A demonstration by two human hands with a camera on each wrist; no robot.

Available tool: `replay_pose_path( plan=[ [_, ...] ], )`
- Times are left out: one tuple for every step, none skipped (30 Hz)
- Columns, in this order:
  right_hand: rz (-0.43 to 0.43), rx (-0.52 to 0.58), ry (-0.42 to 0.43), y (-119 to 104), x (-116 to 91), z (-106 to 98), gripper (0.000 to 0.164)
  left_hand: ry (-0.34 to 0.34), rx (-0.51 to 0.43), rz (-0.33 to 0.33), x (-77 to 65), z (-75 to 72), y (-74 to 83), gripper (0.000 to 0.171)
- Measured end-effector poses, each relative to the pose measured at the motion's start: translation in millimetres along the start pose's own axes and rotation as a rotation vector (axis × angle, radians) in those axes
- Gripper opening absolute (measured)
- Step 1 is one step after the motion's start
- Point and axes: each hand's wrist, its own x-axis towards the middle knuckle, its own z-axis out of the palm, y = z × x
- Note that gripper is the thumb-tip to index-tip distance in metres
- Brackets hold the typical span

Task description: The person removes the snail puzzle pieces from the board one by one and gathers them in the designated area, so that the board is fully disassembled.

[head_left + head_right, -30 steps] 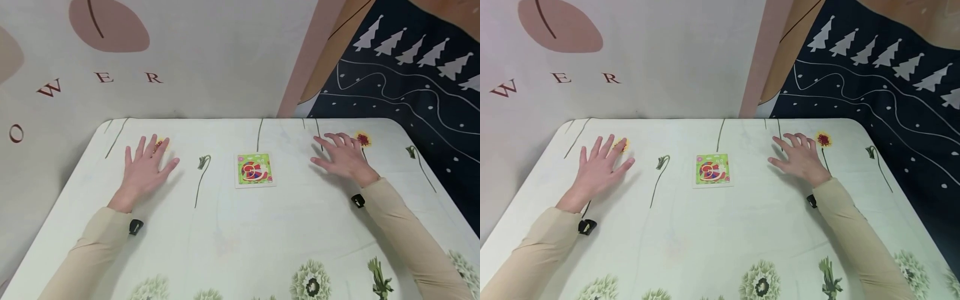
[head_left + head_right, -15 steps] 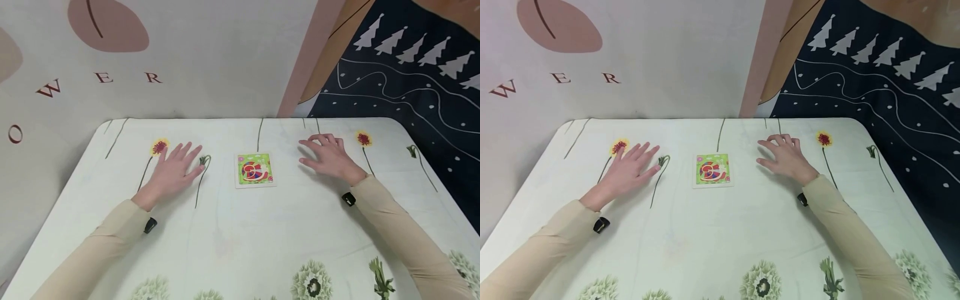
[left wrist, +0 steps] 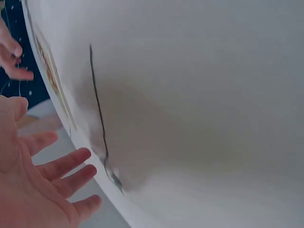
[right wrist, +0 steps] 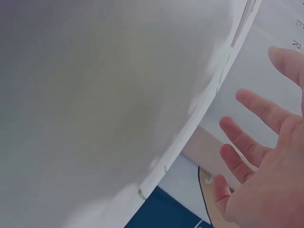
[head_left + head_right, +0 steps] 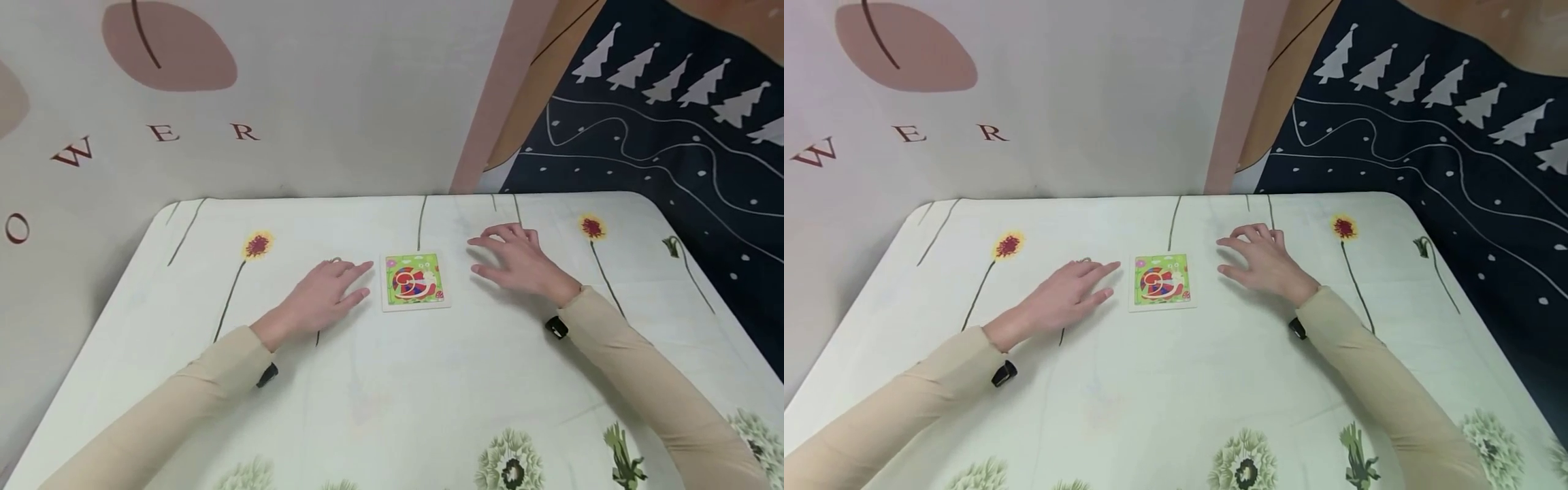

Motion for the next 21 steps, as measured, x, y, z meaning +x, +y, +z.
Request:
replay_pose_path(
  plan=[
    [-0.002, 0.008, -0.004, -2, 1, 0, 0.046, -0.004, -0.001, 0.012, 1.5, 0.9, 2.6, 0.056],
    [-0.004, 0.016, -0.005, -3, 2, 1, 0.045, -0.005, 0.003, 0.026, 3.0, 1.6, 5.1, 0.055],
    [-0.006, 0.027, -0.007, -4, 3, 1, 0.045, -0.005, 0.010, 0.036, 4.5, 2.4, 7.4, 0.055],
    [-0.010, 0.040, -0.007, -5, 4, 1, 0.044, -0.006, 0.017, 0.044, 6.1, 3.2, 9.7, 0.054],
    [-0.015, 0.051, -0.007, -6, 5, 1, 0.044, -0.006, 0.024, 0.052, 7.6, 3.7, 11.9, 0.054],
    [-0.019, 0.063, -0.006, -7, 6, 2, 0.043, -0.007, 0.032, 0.057, 9.2, 4.1, 14.2, 0.054],
    [-0.025, 0.071, -0.007, -8, 7, 2, 0.042, -0.009, 0.039, 0.061, 10.8, 5.1, 16.2, 0.054],
    [-0.031, 0.078, -0.008, -8, 7, 3, 0.042, -0.010, 0.047, 0.065, 12.5, 6.1, 18.1, 0.054],
    [-0.039, 0.084, -0.008, -9, 8, 3, 0.041, -0.013, 0.051, 0.068, 14.4, 7.1, 20.1, 0.054],
    [-0.044, 0.088, -0.011, -10, 10, 4, 0.041, -0.015, 0.055, 0.074, 16.3, 8.0, 22.0, 0.053],
    [-0.049, 0.092, -0.013, -10, 11, 5, 0.041, -0.017, 0.056, 0.078, 18.3, 9.1, 23.7, 0.053],
    [-0.053, 0.096, -0.015, -11, 12, 6, 0.040, -0.022, 0.061, 0.083, 20.3, 10.2, 25.4, 0.053],
    [-0.057, 0.101, -0.017, -12, 13, 6, 0.040, -0.027, 0.061, 0.087, 22.5, 11.3, 26.8, 0.052],
    [-0.060, 0.112, -0.019, -13, 13, 7, 0.039, -0.034, 0.062, 0.090, 24.4, 12.5, 27.8, 0.052],
    [-0.064, 0.121, -0.021, -14, 14, 8, 0.039, -0.041, 0.065, 0.091, 26.2, 13.8, 28.8, 0.052],
    [-0.068, 0.134, -0.022, -15, 15, 9, 0.038, -0.051, 0.065, 0.088, 27.8, 15.0, 29.5, 0.052],
    [-0.073, 0.146, -0.024, -16, 16, 9, 0.038, -0.060, 0.067, 0.084, 29.0, 16.0, 30.1, 0.052],
    [-0.079, 0.159, -0.026, -17, 16, 10, 0.037, -0.069, 0.069, 0.079, 30.1, 16.9, 30.6, 0.052],
    [-0.084, 0.170, -0.028, -18, 17, 10, 0.037, -0.073, 0.070, 0.074, 30.9, 17.8, 30.7, 0.051],
    [-0.090, 0.178, -0.031, -18, 18, 11, 0.036, -0.075, 0.073, 0.071, 31.5, 18.4, 30.9, 0.051],
    [-0.097, 0.185, -0.031, -19, 19, 11, 0.036, -0.073, 0.076, 0.069, 31.9, 18.9, 30.9, 0.051]
  ],
)
